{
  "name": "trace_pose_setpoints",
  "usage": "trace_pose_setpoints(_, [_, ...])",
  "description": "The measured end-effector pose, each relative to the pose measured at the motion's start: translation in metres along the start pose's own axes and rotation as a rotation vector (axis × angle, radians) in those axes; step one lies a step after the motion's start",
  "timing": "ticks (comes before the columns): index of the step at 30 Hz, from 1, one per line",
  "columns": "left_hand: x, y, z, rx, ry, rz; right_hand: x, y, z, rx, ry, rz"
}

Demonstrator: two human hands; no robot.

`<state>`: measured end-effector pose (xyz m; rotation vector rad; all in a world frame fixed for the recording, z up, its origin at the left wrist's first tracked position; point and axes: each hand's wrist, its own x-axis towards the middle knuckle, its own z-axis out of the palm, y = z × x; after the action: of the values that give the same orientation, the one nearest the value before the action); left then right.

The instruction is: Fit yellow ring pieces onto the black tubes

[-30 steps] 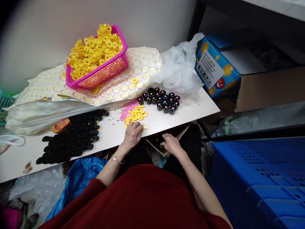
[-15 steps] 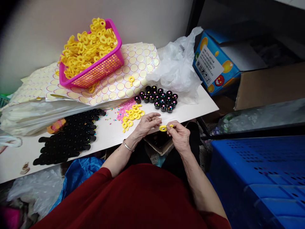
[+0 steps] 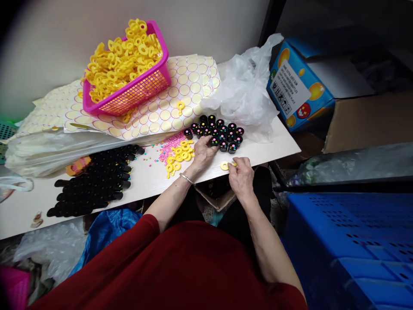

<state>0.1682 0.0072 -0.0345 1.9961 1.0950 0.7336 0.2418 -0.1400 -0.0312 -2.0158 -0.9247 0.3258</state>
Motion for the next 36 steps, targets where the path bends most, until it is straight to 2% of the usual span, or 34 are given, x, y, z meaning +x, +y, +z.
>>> trace_pose_setpoints(2, [-0.002,-0.002,-0.001,-0.008,0.004,0.002,-0.002,-0.004,-0.005,-0.204,-0.024,-0.139])
trace_pose_setpoints(5, [-0.01,-0.007,-0.009,-0.032,-0.041,-0.034,-0.004,-0.011,-0.008,-0.46,-0.129,-0.309])
trace_pose_setpoints(8, [-0.025,-0.011,-0.022,-0.06,-0.104,-0.055,-0.003,-0.017,-0.008,-0.605,-0.187,-0.38])
trace_pose_setpoints(14, [-0.054,-0.016,-0.034,-0.166,-0.189,0.029,-0.004,-0.031,-0.003,-0.481,-0.042,-0.429])
trace_pose_setpoints(24, [-0.061,-0.022,-0.032,-0.276,-0.188,0.073,0.001,-0.053,0.005,-0.529,-0.213,-0.509])
trace_pose_setpoints(29, [-0.061,-0.023,-0.033,-0.281,-0.183,0.062,0.003,-0.058,0.006,-0.565,-0.264,-0.495])
trace_pose_setpoints(31, [-0.059,-0.022,-0.038,-0.317,-0.217,0.059,0.004,-0.061,0.006,-0.575,-0.268,-0.496])
trace_pose_setpoints(33, [-0.056,-0.021,-0.044,-0.403,-0.253,0.025,0.005,-0.065,0.006,-0.594,-0.27,-0.504])
trace_pose_setpoints(36, [-0.054,-0.017,-0.05,-0.609,-0.275,-0.164,0.006,-0.068,0.005,-0.612,-0.28,-0.523])
